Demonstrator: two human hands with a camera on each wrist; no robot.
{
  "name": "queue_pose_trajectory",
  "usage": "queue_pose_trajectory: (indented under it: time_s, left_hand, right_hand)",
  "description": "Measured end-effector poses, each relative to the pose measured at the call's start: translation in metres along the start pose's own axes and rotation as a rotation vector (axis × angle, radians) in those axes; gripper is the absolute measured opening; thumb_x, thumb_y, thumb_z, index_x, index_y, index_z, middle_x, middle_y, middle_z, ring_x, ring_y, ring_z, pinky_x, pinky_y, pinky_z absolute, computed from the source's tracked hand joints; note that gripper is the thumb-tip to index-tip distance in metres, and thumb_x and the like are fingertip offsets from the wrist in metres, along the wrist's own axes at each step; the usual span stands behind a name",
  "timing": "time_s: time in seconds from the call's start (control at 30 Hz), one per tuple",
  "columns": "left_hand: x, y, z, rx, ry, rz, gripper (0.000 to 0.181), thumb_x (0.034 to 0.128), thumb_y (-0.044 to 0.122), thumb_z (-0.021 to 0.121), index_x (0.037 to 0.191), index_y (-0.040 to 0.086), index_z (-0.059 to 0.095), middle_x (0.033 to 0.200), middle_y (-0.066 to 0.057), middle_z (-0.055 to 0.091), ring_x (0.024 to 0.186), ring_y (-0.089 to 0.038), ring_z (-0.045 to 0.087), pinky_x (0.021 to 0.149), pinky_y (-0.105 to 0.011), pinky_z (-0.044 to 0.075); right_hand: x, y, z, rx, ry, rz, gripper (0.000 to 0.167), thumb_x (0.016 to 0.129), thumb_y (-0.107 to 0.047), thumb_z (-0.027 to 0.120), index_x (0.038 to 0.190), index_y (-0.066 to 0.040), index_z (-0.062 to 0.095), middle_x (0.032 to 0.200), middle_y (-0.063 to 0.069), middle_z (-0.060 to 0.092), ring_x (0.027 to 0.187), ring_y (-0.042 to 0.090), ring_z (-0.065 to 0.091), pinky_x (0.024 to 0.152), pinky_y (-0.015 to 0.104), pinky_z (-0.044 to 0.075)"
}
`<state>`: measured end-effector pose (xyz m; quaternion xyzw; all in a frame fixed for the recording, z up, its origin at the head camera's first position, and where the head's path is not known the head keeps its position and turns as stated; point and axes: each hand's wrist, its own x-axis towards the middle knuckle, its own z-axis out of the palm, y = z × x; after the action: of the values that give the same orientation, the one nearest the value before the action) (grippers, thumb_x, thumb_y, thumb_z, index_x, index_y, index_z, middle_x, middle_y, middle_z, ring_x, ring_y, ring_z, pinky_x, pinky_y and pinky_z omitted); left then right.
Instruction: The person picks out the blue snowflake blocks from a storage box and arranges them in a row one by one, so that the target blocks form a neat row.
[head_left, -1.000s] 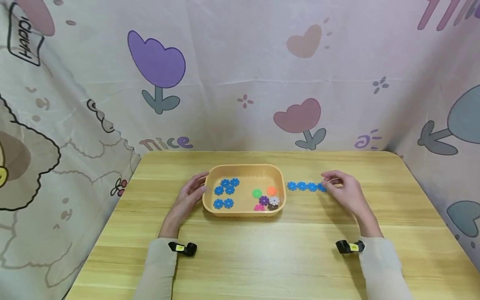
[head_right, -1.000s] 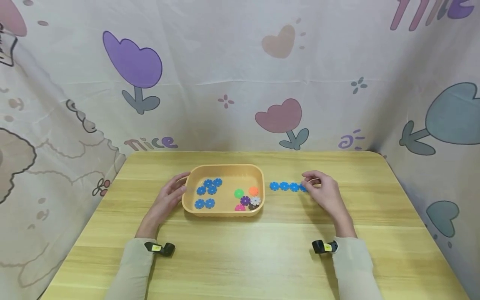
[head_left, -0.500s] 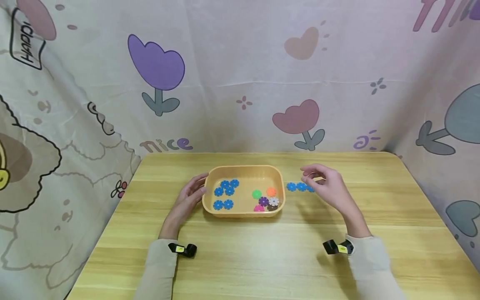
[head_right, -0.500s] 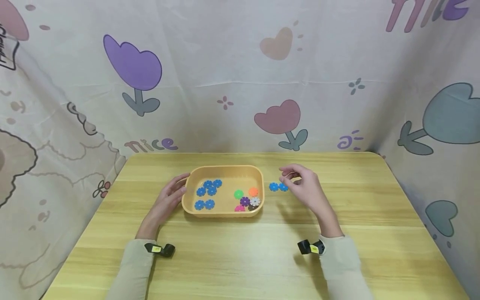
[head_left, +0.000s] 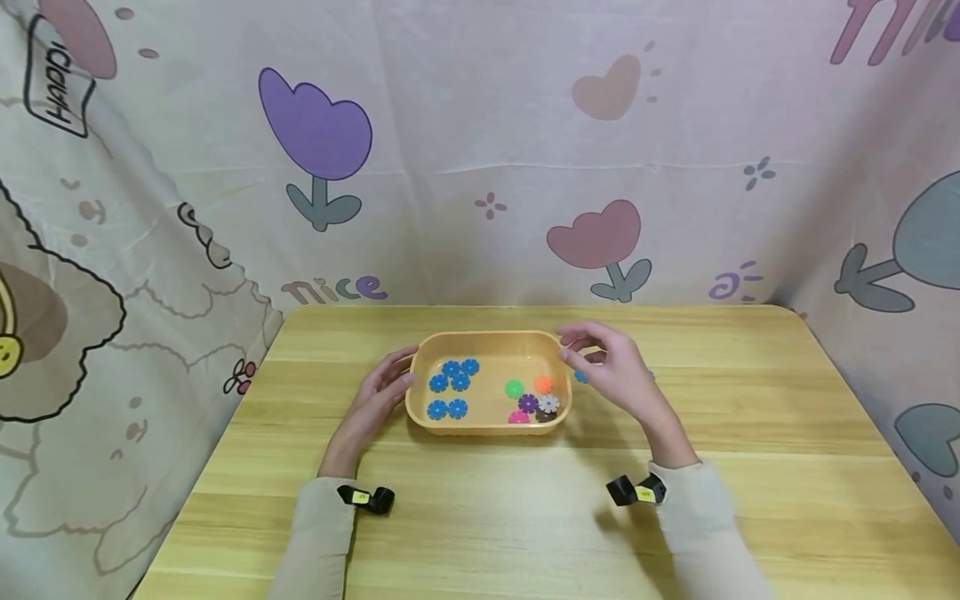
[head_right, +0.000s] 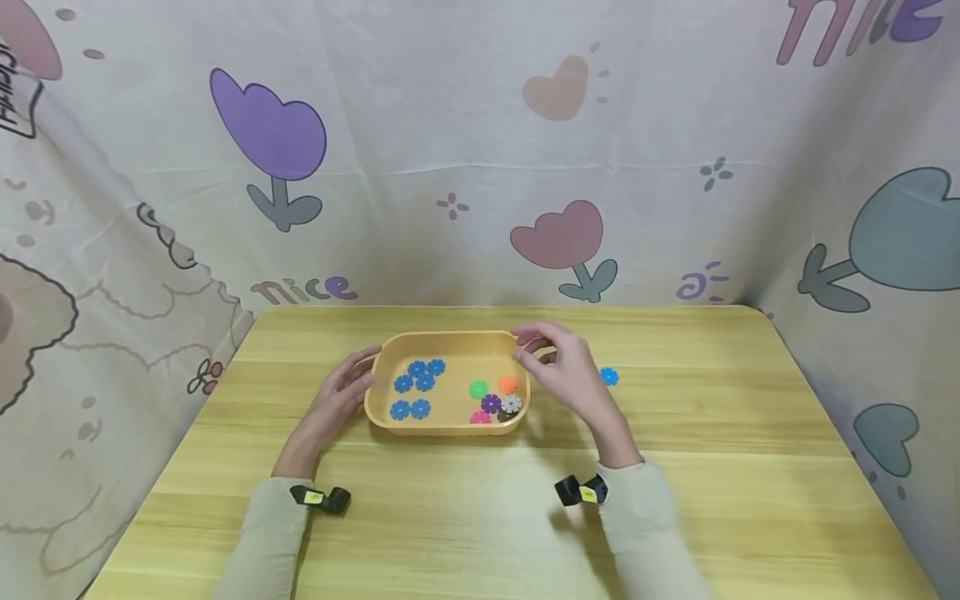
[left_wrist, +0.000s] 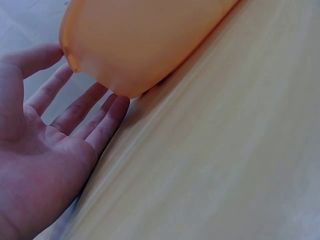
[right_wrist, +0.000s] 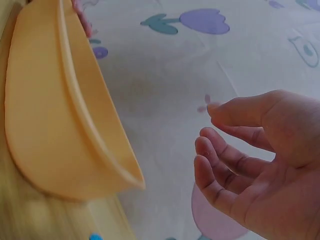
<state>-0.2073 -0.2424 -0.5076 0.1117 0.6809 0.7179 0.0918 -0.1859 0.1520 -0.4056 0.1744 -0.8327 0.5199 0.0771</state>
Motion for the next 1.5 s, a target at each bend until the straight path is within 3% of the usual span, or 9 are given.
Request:
queue_pose_trajectory:
  time_s: [0.17,0.43,0.7,0.8,0.97,1.2,1.5]
  left_hand:
    - [0.0,0.001,0.0,0.0,0.002,-0.005,0.051,0.1059,0.018,0.058,0.155,0.016,0.044,0.158,-0.012,0.041,0.143,-0.032,0.043,0.107,-0.031,0.048]
    - [0.0,0.0,-0.001,-0.003,0.0,-0.005,0.052,0.1056,0.018,0.059,0.155,0.016,0.044,0.158,-0.013,0.042,0.143,-0.032,0.043,0.107,-0.032,0.048]
    - [-0.001,0.0,-0.001,-0.001,-0.001,-0.01,0.052,0.1058,0.018,0.059,0.155,0.015,0.043,0.159,-0.013,0.041,0.142,-0.032,0.044,0.107,-0.031,0.048]
    - [-0.002,0.0,0.0,0.0,0.001,-0.012,0.052,0.106,0.018,0.058,0.156,0.015,0.043,0.159,-0.013,0.04,0.142,-0.032,0.043,0.107,-0.031,0.048]
    - [-0.003,0.001,0.0,-0.003,0.008,-0.021,0.053,0.1056,0.018,0.059,0.155,0.015,0.043,0.159,-0.013,0.041,0.143,-0.032,0.043,0.107,-0.031,0.048]
    - [0.0,0.0,-0.001,-0.004,0.015,-0.019,0.052,0.1054,0.017,0.059,0.155,0.016,0.044,0.158,-0.012,0.042,0.143,-0.032,0.043,0.108,-0.031,0.047]
    - [0.001,0.001,0.0,-0.013,0.011,-0.018,0.052,0.1054,0.016,0.059,0.155,0.015,0.044,0.158,-0.014,0.042,0.142,-0.033,0.043,0.107,-0.032,0.048]
  right_hand:
    - [0.007,-0.009,0.018,0.039,-0.031,-0.013,0.028,0.094,-0.007,0.075,0.122,-0.005,0.071,0.107,0.01,0.072,0.095,0.023,0.068,0.081,0.039,0.061]
    - [0.012,-0.014,0.054,0.039,-0.064,-0.062,0.028,0.094,-0.007,0.074,0.122,-0.008,0.071,0.108,0.006,0.071,0.096,0.019,0.067,0.08,0.041,0.061]
    - [0.016,-0.01,0.087,0.078,-0.1,-0.133,0.027,0.094,-0.004,0.074,0.12,-0.004,0.071,0.106,0.011,0.072,0.092,0.023,0.069,0.076,0.043,0.062]
    - [0.016,-0.008,0.098,0.099,-0.12,-0.134,0.027,0.093,-0.002,0.074,0.119,-0.002,0.07,0.107,0.015,0.071,0.092,0.025,0.069,0.076,0.044,0.062]
    - [0.018,-0.006,0.114,0.114,-0.169,-0.106,0.027,0.093,-0.001,0.074,0.119,-0.003,0.07,0.109,0.01,0.071,0.093,0.025,0.068,0.077,0.042,0.062]
    - [0.024,-0.001,0.13,0.058,-0.295,-0.073,0.024,0.095,-0.003,0.072,0.118,0.002,0.069,0.107,0.018,0.07,0.092,0.025,0.067,0.082,0.035,0.059]
    - [0.034,0.007,0.143,-0.082,-0.453,-0.041,0.022,0.093,-0.003,0.074,0.114,0.0,0.071,0.096,0.005,0.067,0.087,0.018,0.064,0.078,0.027,0.056]
